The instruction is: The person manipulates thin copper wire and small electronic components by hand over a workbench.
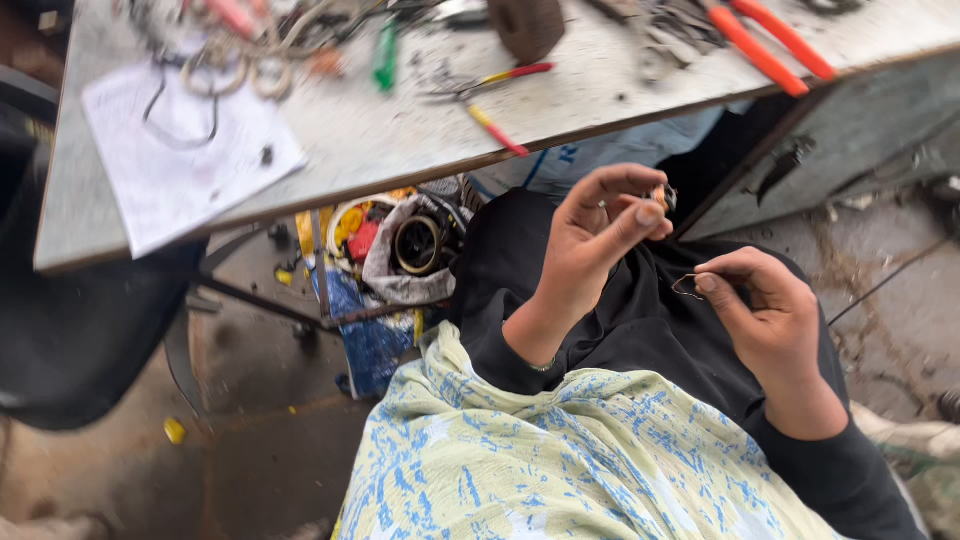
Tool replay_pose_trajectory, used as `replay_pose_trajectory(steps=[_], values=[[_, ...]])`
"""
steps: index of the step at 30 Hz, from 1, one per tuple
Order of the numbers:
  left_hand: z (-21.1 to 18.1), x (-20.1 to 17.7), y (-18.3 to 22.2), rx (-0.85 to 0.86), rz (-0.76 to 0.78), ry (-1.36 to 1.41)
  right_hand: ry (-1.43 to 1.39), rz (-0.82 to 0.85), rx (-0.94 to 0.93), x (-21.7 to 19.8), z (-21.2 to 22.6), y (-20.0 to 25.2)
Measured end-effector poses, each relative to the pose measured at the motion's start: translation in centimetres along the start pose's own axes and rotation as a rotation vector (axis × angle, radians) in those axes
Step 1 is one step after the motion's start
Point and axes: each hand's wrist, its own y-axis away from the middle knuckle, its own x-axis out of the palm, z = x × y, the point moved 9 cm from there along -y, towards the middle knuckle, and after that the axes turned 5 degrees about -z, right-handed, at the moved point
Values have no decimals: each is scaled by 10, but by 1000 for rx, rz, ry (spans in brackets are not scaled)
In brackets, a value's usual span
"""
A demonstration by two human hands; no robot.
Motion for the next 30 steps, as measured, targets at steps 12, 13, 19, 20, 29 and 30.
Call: replay_pose_trajectory(steps=[12,13,19,20,29,30], values=[[-161,-98,41,590,-458,62,252,352,-572,211,112,-97],[-173,-103,47,623,-477,58,232,355,-633,234,120,-108],[-216,-130,81,740,-587,28,351,224,-1046,366,146,-184],[-221,-135,86,744,-600,21,377,202,-1090,387,141,-196],[-244,-193,129,735,-776,-491,600,242,-990,511,17,-260],[-253,-181,131,765,-882,-1063,600,263,-909,511,20,-264]])
